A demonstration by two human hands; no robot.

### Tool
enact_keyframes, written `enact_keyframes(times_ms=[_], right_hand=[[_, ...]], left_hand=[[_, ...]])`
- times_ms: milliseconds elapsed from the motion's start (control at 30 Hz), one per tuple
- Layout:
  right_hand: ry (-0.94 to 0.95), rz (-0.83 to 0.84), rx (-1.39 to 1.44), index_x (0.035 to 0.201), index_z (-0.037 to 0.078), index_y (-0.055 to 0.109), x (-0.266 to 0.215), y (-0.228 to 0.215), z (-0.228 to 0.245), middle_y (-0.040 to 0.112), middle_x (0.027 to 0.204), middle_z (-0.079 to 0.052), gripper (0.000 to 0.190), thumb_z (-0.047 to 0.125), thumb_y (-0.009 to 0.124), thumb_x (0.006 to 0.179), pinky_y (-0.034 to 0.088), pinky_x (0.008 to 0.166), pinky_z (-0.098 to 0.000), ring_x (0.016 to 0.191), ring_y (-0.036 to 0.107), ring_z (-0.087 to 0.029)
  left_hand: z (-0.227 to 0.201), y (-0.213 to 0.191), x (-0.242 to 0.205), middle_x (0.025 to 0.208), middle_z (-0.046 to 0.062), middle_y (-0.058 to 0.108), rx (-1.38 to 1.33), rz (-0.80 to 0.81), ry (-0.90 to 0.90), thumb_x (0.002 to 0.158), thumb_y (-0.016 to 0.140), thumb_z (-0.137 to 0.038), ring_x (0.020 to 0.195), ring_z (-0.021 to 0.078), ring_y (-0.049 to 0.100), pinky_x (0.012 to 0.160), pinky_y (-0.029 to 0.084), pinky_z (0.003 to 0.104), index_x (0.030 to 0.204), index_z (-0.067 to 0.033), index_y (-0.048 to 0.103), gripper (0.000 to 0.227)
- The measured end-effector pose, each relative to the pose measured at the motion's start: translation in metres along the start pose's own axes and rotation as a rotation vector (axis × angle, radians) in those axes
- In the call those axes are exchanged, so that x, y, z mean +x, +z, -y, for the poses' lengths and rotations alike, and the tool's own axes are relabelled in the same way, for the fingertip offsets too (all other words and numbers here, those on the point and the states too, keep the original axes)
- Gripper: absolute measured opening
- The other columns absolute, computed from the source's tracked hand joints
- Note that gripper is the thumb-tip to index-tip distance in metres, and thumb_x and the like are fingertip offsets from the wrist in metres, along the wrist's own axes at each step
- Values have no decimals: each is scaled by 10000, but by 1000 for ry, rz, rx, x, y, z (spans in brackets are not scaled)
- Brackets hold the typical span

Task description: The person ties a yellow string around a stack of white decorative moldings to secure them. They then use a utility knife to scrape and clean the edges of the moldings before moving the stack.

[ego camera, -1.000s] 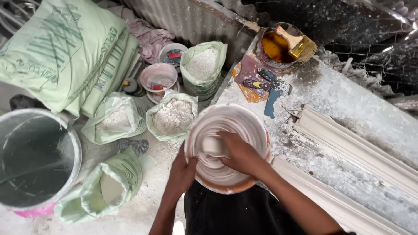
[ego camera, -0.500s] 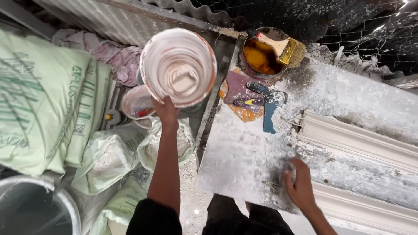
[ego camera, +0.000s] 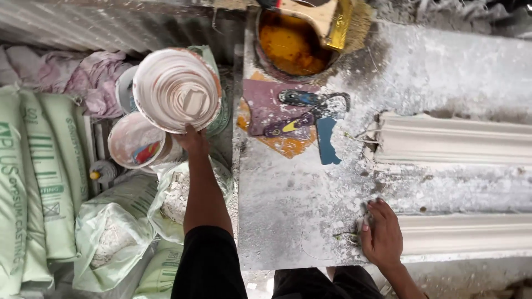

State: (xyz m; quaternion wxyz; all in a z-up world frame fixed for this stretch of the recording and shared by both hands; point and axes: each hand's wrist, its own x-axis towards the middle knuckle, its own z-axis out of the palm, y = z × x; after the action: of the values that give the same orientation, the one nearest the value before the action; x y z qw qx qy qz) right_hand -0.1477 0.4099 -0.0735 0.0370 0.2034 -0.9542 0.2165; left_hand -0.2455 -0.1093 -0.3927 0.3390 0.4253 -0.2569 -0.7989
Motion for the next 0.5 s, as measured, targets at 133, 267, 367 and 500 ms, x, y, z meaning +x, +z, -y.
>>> enact_keyframes(times_ms=[133,267,367,500], right_hand=[[2,-4,-4,1276,29,590,3,-6,3,592,1325,-179,379,144,537,918,432,1122,-478,1353,521,-394],[17,27,-16,1248,38,606,3,-12,3,588,1316,-161,371,161,549,903,427,1115,-474,1350,512,-382],[12,21,36,1265,35,604,1,-17,5,583,1324,-152,382,162,554,908,428,1112,-463,1366,501,-376],[-12,12,33,1271,29,595,-4,-21,5,579,1325,-163,391,161,569,904,413,1111,-480,1355,488,-387]], left_hand=[[-21,15,-22,1514,212,397,513,-10,244,947,597,-67,1288,379,504,1006,449,507,1516,-48,226,679],[-67,87,-167,1477,353,459,1231,304,959,1052,609,-118,1389,478,458,1201,335,526,1489,148,354,572],[-129,190,-295,1275,179,610,1352,844,999,903,666,-205,1268,368,542,1086,413,500,1319,-7,581,469],[-106,199,-305,1168,141,606,1459,845,1321,892,686,-220,1155,331,544,1001,401,515,1269,0,598,446]])
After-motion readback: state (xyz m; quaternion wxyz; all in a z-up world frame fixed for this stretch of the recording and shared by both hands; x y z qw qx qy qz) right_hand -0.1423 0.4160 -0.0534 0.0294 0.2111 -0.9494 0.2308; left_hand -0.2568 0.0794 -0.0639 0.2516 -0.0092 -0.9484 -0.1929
